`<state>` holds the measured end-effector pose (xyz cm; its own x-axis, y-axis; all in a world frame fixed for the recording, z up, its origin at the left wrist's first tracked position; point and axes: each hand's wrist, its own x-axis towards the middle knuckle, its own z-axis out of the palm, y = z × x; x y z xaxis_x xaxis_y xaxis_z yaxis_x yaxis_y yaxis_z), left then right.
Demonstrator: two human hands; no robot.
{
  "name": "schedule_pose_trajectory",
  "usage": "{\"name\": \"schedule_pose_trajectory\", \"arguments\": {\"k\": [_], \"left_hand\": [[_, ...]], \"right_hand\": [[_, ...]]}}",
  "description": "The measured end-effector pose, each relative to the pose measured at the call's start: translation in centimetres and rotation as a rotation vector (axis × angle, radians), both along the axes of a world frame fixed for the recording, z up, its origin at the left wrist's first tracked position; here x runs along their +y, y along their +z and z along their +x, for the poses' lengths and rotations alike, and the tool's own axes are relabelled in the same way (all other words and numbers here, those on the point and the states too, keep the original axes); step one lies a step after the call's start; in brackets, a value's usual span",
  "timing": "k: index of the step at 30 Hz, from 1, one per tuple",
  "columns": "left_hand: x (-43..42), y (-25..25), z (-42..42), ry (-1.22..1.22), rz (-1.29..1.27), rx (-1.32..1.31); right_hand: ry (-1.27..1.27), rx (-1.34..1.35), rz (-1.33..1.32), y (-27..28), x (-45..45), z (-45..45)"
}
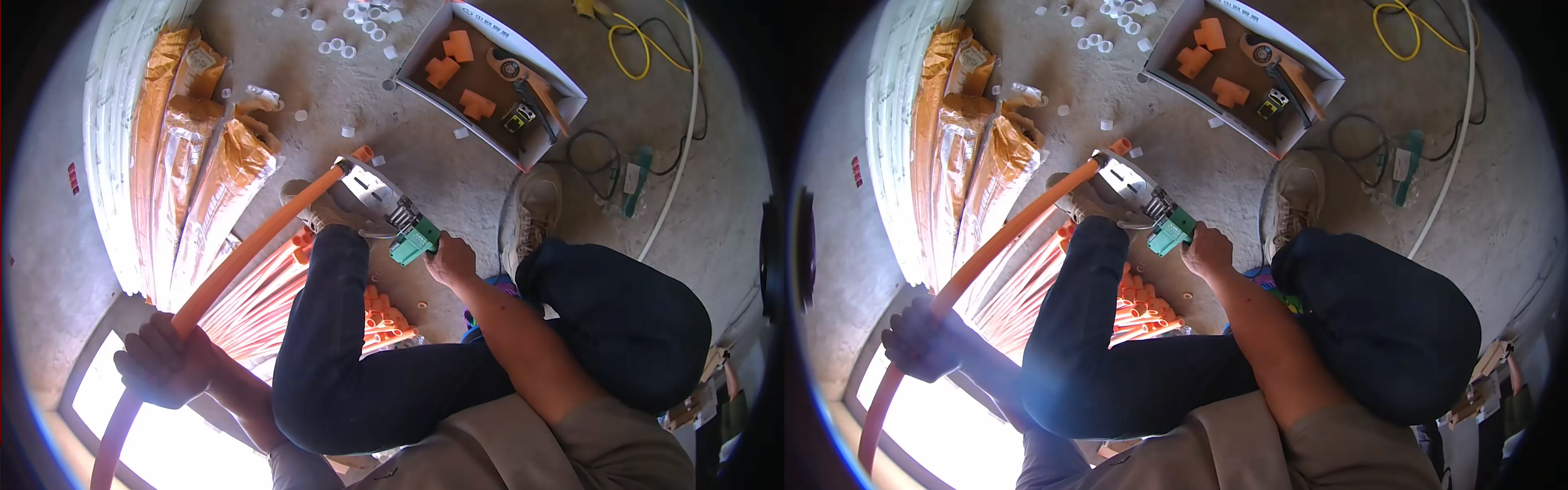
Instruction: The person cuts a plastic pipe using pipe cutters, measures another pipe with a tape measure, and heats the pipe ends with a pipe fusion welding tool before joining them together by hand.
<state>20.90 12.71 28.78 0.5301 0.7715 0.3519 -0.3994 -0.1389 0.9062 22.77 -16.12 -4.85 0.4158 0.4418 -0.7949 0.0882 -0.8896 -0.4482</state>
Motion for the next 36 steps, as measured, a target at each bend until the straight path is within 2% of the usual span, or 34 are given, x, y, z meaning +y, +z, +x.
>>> {"name": "schedule_pose_trajectory", "arguments": {"k": [2,4,8,10,11,13,15,17,18,21,23,24,35,36], "left_hand": [[-0.2,0.1,0.3,0.002,0.011,0.022],[-0.8,0.0,0.7,0.163,0.053,0.052],[-2.2,0.0,2.0,0.227,0.077,0.054],[-2.8,0.1,3.6,0.573,0.150,0.247],[-2.4,0.4,3.0,0.576,0.128,0.234],[-0.7,-0.2,0.7,0.476,0.264,0.172],[0.0,-0.5,0.1,0.673,0.208,0.217],[1.8,0.2,-3.1,0.252,-0.057,0.084],[1.6,-0.1,-2.5,0.237,-0.085,0.066],[0.1,0.1,-0.9,0.233,-0.067,0.089],[-1.5,-0.2,2.0,0.707,0.050,0.212],[-1.1,-0.2,1.9,0.598,0.056,0.158],[-2.2,-0.1,2.6,0.640,-0.039,0.122],[-1.8,-0.1,1.7,0.438,-0.031,0.076]], "right_hand": [[-0.003,-0.019,0.013,-0.2,-0.1,-0.1],[-0.001,-0.040,0.021,-0.4,0.0,0.1],[0.001,-0.006,-0.004,-0.5,-0.1,0.6],[-0.003,0.013,0.020,-0.6,0.2,0.4],[-0.016,0.028,0.028,-0.6,0.0,0.6],[-0.095,0.103,0.006,-0.2,0.3,0.4],[-0.091,0.052,0.031,-0.2,-0.1,0.7],[-0.073,0.056,0.002,0.1,-0.3,1.2],[-0.071,0.050,0.004,0.0,-0.4,1.2],[-0.073,0.010,0.032,0.1,-0.7,1.2],[-0.068,0.014,0.026,0.1,-0.6,1.2],[-0.068,0.018,0.015,0.2,-0.4,1.3],[-0.050,-0.027,0.015,0.0,-0.2,0.7],[-0.049,-0.014,0.002,-0.2,-0.1,0.7]]}}
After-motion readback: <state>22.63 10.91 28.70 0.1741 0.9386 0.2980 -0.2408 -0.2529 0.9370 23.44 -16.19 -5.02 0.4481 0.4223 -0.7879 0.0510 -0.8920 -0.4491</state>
